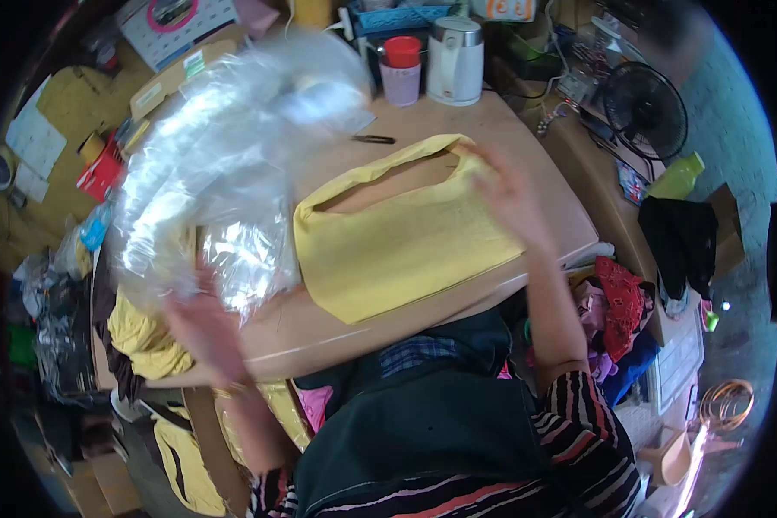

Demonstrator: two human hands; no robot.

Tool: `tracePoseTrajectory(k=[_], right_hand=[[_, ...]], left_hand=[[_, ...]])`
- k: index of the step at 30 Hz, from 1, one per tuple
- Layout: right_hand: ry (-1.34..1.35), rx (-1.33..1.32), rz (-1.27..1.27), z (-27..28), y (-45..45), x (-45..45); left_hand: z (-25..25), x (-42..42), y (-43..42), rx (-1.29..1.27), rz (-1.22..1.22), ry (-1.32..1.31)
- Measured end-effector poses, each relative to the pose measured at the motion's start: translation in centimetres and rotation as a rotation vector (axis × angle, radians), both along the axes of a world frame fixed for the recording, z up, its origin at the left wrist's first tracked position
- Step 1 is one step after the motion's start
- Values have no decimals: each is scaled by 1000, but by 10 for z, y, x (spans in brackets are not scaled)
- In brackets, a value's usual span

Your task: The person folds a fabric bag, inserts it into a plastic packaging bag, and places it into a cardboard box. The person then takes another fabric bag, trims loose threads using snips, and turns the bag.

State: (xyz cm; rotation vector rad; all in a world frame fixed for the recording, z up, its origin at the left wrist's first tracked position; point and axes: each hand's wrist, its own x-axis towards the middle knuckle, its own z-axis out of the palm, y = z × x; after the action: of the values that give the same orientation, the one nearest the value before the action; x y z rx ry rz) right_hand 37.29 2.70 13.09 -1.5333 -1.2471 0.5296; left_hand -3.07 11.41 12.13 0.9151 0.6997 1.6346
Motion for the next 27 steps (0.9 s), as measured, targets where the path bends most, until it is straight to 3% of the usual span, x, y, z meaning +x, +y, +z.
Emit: tracePoseTrajectory(k=[1, 2, 3, 5, 6, 8, 11, 12, 13, 15, 16, 17, 18, 21, 23, 25, 27], right_hand=[[-119, -279, -36, -14, 3, -18], [-329, 34, 84, -53, 10, -38], [-456, 40, 194, -77, 13, -60], [-984, -70, 268, -98, 13, -90], [-983, -81, 260, -94, 10, -83], [-1089, -310, 240, -79, 9, -58], [-1127, -323, 60, -93, -16, 11], [-1079, -306, 8, -103, -26, 26], [-1027, -292, -40, -107, -33, 28], [-1014, -322, -96, -114, -39, 17], [-998, -349, -160, -115, -41, 9], [-998, -347, -156, -117, -43, -3], [-967, -408, -231, -118, -42, -15], [-908, -505, -298, -118, -53, -37], [-878, -529, -298, -109, -67, -41], [-779, -566, 167, -82, -97, -25], [-763, -501, 320, -73, -115, 1]], left_hand=[[-20, 42, -23, -6, -74, -4], [-41, 83, -46, -13, -148, -5], [-48, 111, -61, 30, -209, 312], [-66, 150, -79, 261, -181, 1048], [-73, 153, -77, 263, -195, 1046], [-86, 152, -66, 255, -339, 1715], [-125, 128, -48, 377, -234, 1671], [-102, 130, -46, 204, -405, 1636], [-93, 132, -44, 195, -403, 1634], [-79, 137, -40, 410, -230, 1669], [-68, 148, -42, 246, -329, 1678], [-71, 159, -47, 242, -326, 1679], [-80, 172, -51, 521, -167, 1686], [-101, 187, -45, 515, -218, 1789], [-84, 188, -34, 117, -583, 1799], [-101, 176, -36, 152, -456, 1809], [-108, 166, -43, 533, -21, 1631]])
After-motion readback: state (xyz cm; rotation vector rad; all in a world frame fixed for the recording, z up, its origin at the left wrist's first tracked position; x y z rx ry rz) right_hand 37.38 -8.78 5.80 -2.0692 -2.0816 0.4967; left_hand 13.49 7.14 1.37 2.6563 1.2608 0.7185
